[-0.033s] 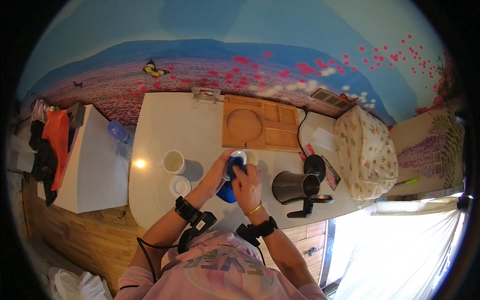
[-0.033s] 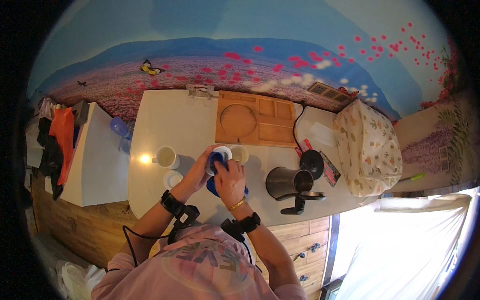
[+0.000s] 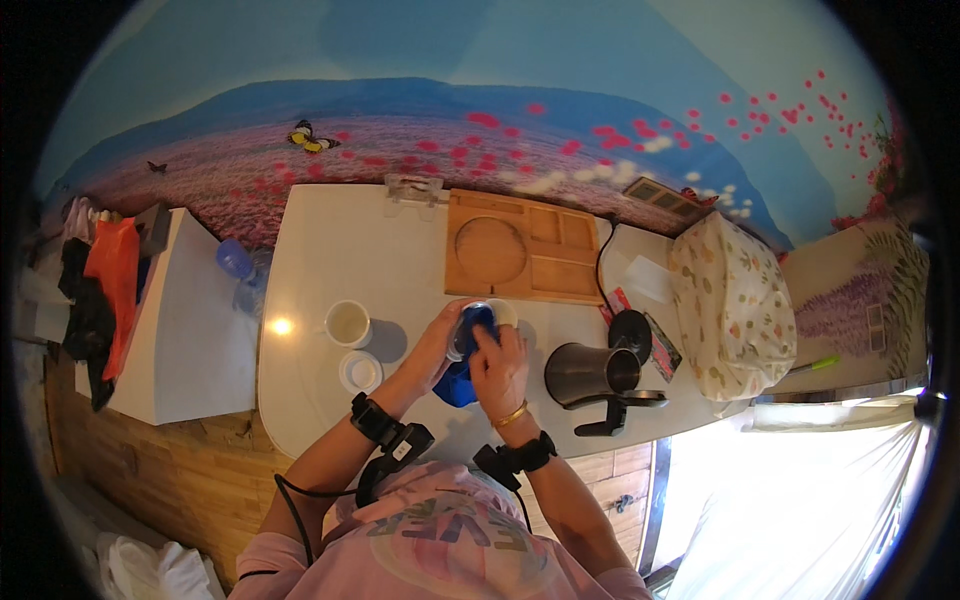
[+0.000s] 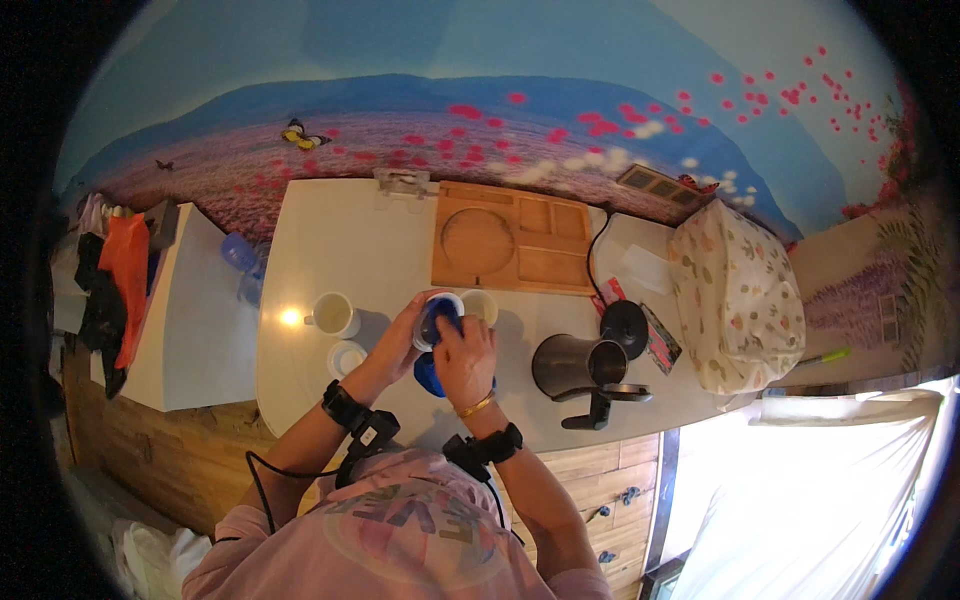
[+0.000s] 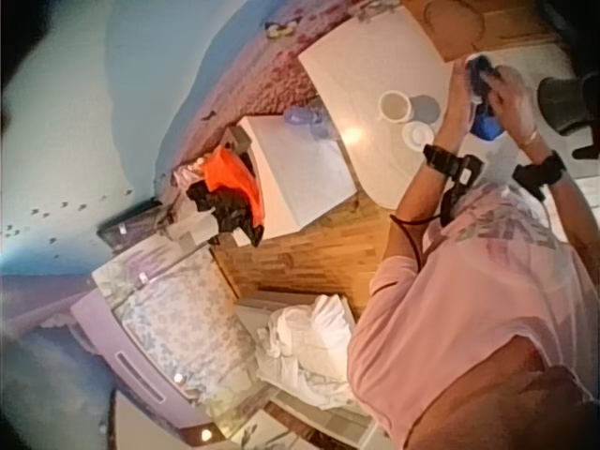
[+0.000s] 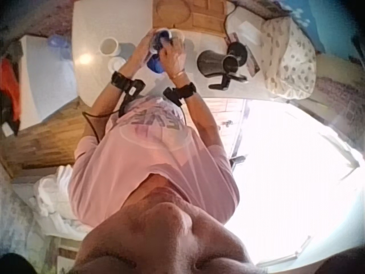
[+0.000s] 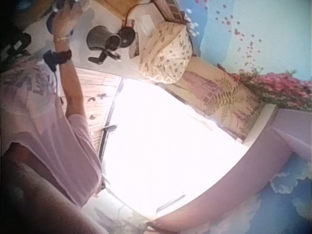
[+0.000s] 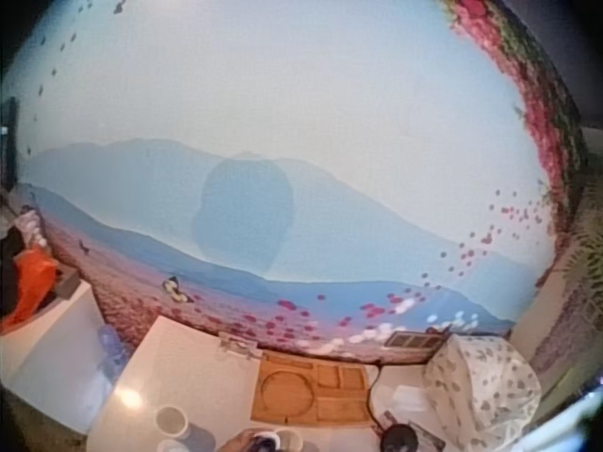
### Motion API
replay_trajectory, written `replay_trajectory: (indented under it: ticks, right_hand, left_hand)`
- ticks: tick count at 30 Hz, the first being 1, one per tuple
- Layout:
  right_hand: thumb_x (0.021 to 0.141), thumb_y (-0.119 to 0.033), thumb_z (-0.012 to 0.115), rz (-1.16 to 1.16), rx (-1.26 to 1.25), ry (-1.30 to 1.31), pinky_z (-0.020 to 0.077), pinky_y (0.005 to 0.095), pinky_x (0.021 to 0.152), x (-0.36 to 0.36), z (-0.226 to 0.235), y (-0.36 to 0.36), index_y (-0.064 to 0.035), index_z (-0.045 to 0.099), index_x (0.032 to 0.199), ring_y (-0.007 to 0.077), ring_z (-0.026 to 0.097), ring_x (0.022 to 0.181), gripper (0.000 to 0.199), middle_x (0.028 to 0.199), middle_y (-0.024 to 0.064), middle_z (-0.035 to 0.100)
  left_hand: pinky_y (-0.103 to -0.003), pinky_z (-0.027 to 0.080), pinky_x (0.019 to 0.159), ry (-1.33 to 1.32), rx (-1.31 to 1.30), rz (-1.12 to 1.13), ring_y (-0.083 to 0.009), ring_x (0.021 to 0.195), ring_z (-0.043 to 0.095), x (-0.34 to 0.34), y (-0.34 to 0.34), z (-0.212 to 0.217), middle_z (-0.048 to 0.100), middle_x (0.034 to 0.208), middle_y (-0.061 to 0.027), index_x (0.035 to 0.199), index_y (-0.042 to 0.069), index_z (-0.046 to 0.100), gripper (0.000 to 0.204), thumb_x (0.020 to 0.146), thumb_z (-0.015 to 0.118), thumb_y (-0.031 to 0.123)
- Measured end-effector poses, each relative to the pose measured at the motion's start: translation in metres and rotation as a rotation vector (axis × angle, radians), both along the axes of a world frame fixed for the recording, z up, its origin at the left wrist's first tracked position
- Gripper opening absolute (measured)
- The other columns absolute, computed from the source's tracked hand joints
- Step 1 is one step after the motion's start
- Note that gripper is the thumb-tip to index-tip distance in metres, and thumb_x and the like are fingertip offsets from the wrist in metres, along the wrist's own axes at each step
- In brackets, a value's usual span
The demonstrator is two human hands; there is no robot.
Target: The person wipes a white table surface with a blue cloth, then cleans a wooden tray, a metal kettle, and several white cups and saucers. The person handles each item individually, wiping them with the cloth and placing them back on the table.
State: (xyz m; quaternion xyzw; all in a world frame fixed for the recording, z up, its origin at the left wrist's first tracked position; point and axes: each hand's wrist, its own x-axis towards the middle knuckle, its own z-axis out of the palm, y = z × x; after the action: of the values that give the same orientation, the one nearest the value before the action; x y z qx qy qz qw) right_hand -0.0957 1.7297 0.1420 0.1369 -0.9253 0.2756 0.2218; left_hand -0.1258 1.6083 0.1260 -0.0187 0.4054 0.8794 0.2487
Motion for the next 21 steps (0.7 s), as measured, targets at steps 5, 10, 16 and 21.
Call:
replay_trajectory:
  ticks: [5, 10, 16, 21]
  right_hand:
    - [0.067, -0.005, 0.058, 0.058, -0.038, 0.024, 0.0408, 0.0408, 0.065, -0.001, 0.000, -0.001, -0.0060, 0.063, 0.096, 0.0319, 0.051, 0.076, 0.030, 0.082, 0.0141, 0.048]
    - [0.067, -0.004, 0.057, 0.011, -0.008, 0.016, 0.0408, 0.0423, 0.065, 0.000, 0.000, -0.002, -0.0052, 0.064, 0.097, 0.0321, 0.050, 0.075, 0.030, 0.080, 0.0138, 0.047]
    - [0.068, -0.004, 0.056, 0.200, -0.041, 0.091, 0.0414, 0.0421, 0.067, 0.005, 0.003, -0.010, -0.0031, 0.063, 0.095, 0.0334, 0.049, 0.076, 0.028, 0.079, 0.0149, 0.047]
    - [0.069, -0.004, 0.055, -0.097, -0.101, -0.022, 0.0420, 0.0413, 0.066, -0.008, 0.000, -0.002, -0.0035, 0.062, 0.099, 0.0334, 0.049, 0.077, 0.031, 0.078, 0.0156, 0.047]
  left_hand:
    - [-0.028, 0.040, 0.093, 0.028, 0.033, 0.030, -0.0139, 0.107, 0.050, 0.000, 0.001, -0.004, 0.052, 0.116, -0.0045, 0.124, 0.010, 0.043, 0.043, 0.097, 0.029, 0.039]
    - [-0.028, 0.041, 0.091, 0.015, 0.061, 0.052, -0.0142, 0.104, 0.051, 0.003, 0.003, -0.003, 0.052, 0.114, -0.0045, 0.121, 0.009, 0.045, 0.041, 0.097, 0.029, 0.037]
    - [-0.029, 0.042, 0.091, 0.019, 0.030, 0.089, -0.0140, 0.102, 0.052, 0.003, 0.002, -0.006, 0.053, 0.113, -0.0048, 0.120, 0.008, 0.046, 0.040, 0.098, 0.029, 0.036]
    - [-0.030, 0.042, 0.092, -0.001, 0.057, 0.099, -0.0151, 0.104, 0.052, 0.005, 0.006, -0.009, 0.053, 0.114, -0.0058, 0.121, 0.007, 0.045, 0.041, 0.098, 0.028, 0.035]
